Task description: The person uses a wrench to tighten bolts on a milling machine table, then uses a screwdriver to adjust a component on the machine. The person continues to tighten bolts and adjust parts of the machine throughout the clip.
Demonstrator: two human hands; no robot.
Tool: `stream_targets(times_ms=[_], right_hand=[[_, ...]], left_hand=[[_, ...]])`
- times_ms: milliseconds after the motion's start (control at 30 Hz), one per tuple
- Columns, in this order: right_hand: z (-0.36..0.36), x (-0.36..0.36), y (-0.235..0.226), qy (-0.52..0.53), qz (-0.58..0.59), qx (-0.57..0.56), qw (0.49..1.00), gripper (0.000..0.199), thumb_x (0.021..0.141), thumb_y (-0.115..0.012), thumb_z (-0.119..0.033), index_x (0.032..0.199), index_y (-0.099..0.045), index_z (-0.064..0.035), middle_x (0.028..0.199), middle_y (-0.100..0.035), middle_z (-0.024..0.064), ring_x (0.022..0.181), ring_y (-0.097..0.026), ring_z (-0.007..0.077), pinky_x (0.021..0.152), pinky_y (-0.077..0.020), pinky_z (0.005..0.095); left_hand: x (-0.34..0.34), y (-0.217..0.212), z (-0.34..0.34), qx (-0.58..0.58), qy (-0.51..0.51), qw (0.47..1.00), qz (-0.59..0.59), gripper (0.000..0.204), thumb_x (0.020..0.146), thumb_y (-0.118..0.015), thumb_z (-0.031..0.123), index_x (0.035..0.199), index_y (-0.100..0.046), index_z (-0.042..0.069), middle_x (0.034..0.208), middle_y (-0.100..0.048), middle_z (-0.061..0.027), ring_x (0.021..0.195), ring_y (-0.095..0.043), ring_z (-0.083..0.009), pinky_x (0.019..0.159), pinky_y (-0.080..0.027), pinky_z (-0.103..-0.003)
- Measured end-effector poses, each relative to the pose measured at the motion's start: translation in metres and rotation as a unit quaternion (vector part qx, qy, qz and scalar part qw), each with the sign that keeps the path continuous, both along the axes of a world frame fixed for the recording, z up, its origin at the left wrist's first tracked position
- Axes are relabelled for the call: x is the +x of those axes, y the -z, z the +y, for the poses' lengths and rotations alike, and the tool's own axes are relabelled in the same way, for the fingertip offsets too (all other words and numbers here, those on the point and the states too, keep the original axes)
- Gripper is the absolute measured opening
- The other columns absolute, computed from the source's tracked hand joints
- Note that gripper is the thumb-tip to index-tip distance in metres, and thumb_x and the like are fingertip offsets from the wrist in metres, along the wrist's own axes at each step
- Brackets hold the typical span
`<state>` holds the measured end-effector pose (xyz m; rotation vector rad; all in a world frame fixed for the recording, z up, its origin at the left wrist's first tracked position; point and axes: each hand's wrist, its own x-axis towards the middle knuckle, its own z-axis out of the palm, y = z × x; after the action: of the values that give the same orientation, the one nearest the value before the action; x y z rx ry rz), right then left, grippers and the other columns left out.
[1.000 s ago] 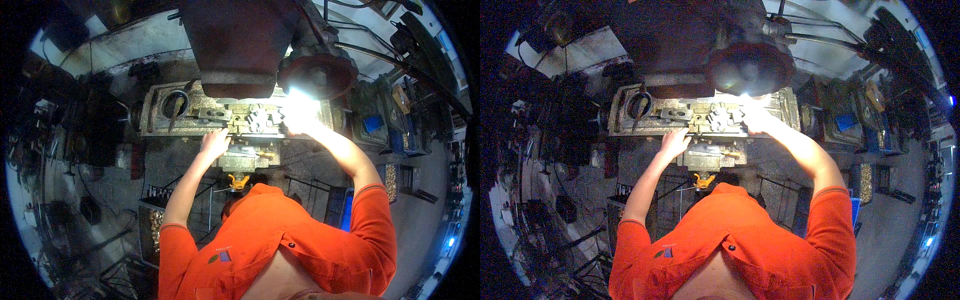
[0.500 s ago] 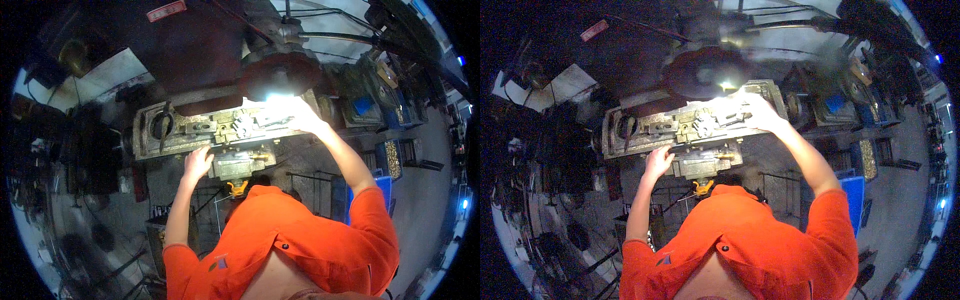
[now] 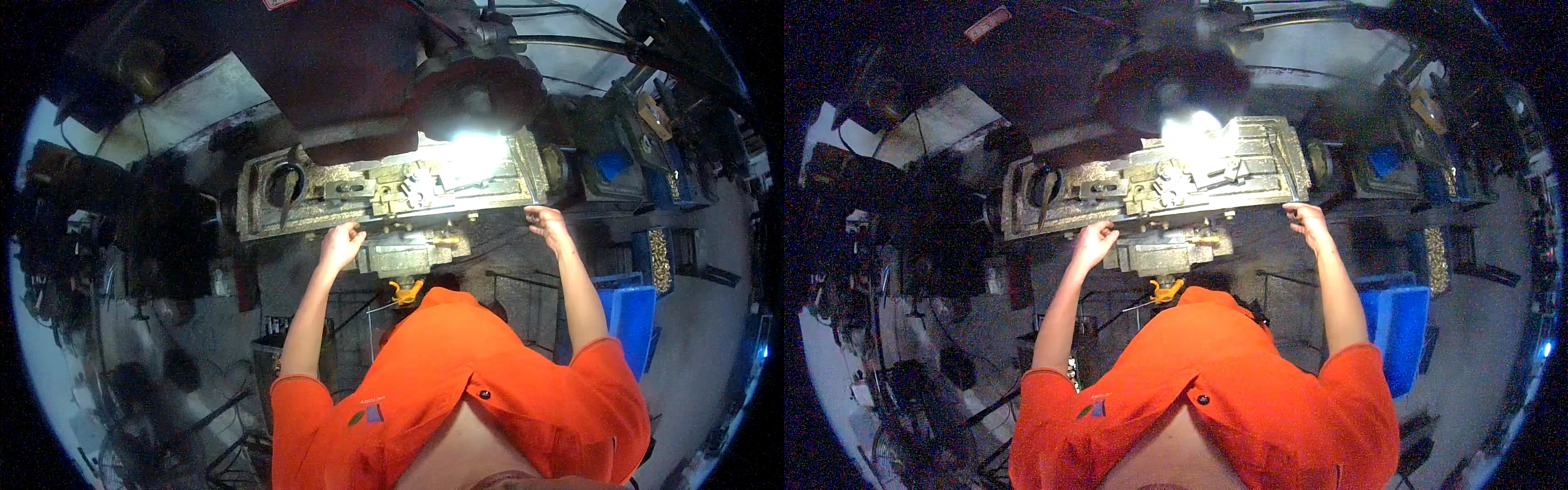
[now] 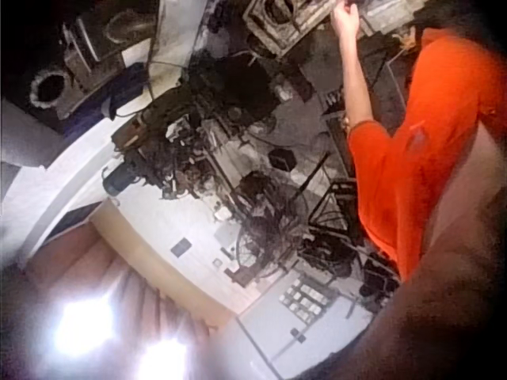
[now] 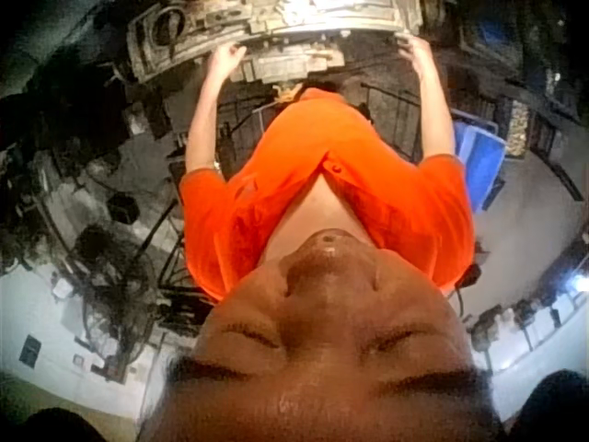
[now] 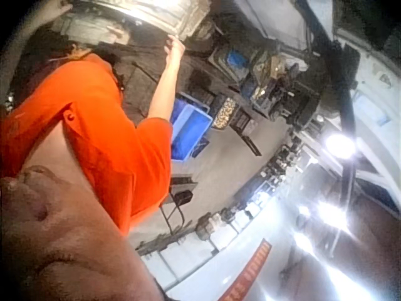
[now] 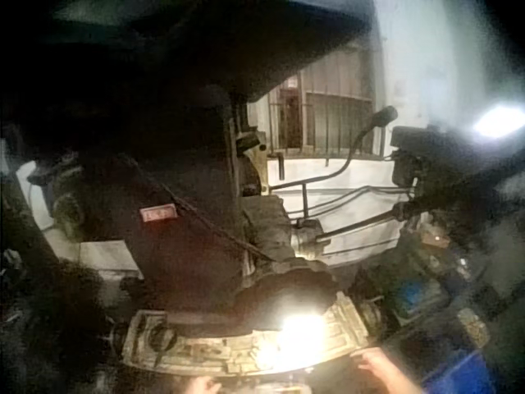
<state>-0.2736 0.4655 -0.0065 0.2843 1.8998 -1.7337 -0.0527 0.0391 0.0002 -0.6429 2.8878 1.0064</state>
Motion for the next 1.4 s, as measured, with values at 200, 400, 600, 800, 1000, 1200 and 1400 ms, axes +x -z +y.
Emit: stream_targets(times_ms=[200,400,600,800,1000,1200,1400], right_hand=[[-0.002,-0.011,-0.001,0.000,0.020,-0.072,0.997,0.029,0.075,-0.040,-0.006,0.094,-0.060,0.0035,0.074,-0.061,0.0091,0.063,-0.058,0.0135,0.057,-0.0509,0.0256],[-0.007,-0.019,0.012,0.068,-0.039,-0.197,0.977,0.029,0.084,-0.038,-0.022,0.092,-0.055,0.0007,0.069,-0.053,0.0043,0.058,-0.052,0.0151,0.047,-0.0442,0.0267],[-0.025,-0.021,-0.011,0.094,-0.025,-0.257,0.962,0.024,0.079,-0.042,-0.015,0.092,-0.056,0.0010,0.061,-0.043,-0.0006,0.047,-0.037,0.0079,0.040,-0.0296,0.0210],[-0.038,-0.012,-0.017,-0.122,0.407,0.262,0.867,0.019,0.062,-0.056,-0.015,0.076,-0.065,-0.0048,0.068,-0.059,0.0076,0.056,-0.055,0.0200,0.058,-0.0456,0.0307],[-0.051,0.000,-0.052,-0.215,0.387,0.549,0.709,0.028,0.056,-0.059,-0.021,0.079,-0.067,-0.0068,0.100,-0.059,0.0131,0.096,-0.052,0.0286,0.083,-0.0419,0.0366],[-0.055,0.011,-0.034,-0.224,0.436,0.290,0.822,0.031,0.057,-0.056,-0.016,0.084,-0.066,-0.0047,0.088,-0.063,0.0121,0.082,-0.059,0.0226,0.074,-0.0460,0.0315],[-0.133,0.007,-0.051,-0.184,0.465,0.147,0.853,0.029,0.061,-0.058,-0.012,0.089,-0.065,-0.0066,0.083,-0.063,0.0114,0.078,-0.060,0.0222,0.068,-0.0479,0.0316]], left_hand=[[-0.011,0.007,0.006,0.030,-0.045,0.999,0.000,0.035,0.076,-0.060,0.027,0.101,-0.059,0.003,0.076,-0.063,-0.0110,0.071,-0.060,-0.0249,0.065,-0.047,-0.035],[-0.026,0.036,0.008,0.258,-0.107,0.958,0.063,0.029,0.080,-0.059,0.021,0.094,-0.059,-0.004,0.068,-0.061,-0.0088,0.048,-0.055,-0.0133,0.047,-0.044,-0.027],[-0.032,0.029,0.009,0.334,-0.126,0.930,0.087,0.023,0.083,-0.056,0.015,0.088,-0.058,-0.007,0.062,-0.057,-0.0069,0.043,-0.050,-0.0095,0.041,-0.042,-0.023],[-0.041,0.030,0.009,0.357,-0.133,0.921,0.084,0.024,0.083,-0.056,0.014,0.089,-0.058,-0.009,0.061,-0.057,-0.0075,0.042,-0.050,-0.0102,0.040,-0.042,-0.023],[-0.038,0.031,0.007,0.390,-0.118,0.911,0.068,0.033,0.083,-0.056,0.014,0.104,-0.052,-0.011,0.064,-0.058,-0.0098,0.047,-0.054,-0.0131,0.043,-0.046,-0.024],[-0.036,0.035,0.015,0.330,-0.097,0.937,0.055,0.041,0.082,-0.057,0.012,0.112,-0.046,-0.013,0.066,-0.059,-0.0109,0.052,-0.055,-0.0126,0.043,-0.046,-0.024],[-0.035,0.032,0.013,0.172,-0.037,0.984,0.012,0.035,0.082,-0.057,0.018,0.109,-0.053,-0.005,0.065,-0.060,-0.0101,0.052,-0.054,-0.0106,0.048,-0.046,-0.027]])
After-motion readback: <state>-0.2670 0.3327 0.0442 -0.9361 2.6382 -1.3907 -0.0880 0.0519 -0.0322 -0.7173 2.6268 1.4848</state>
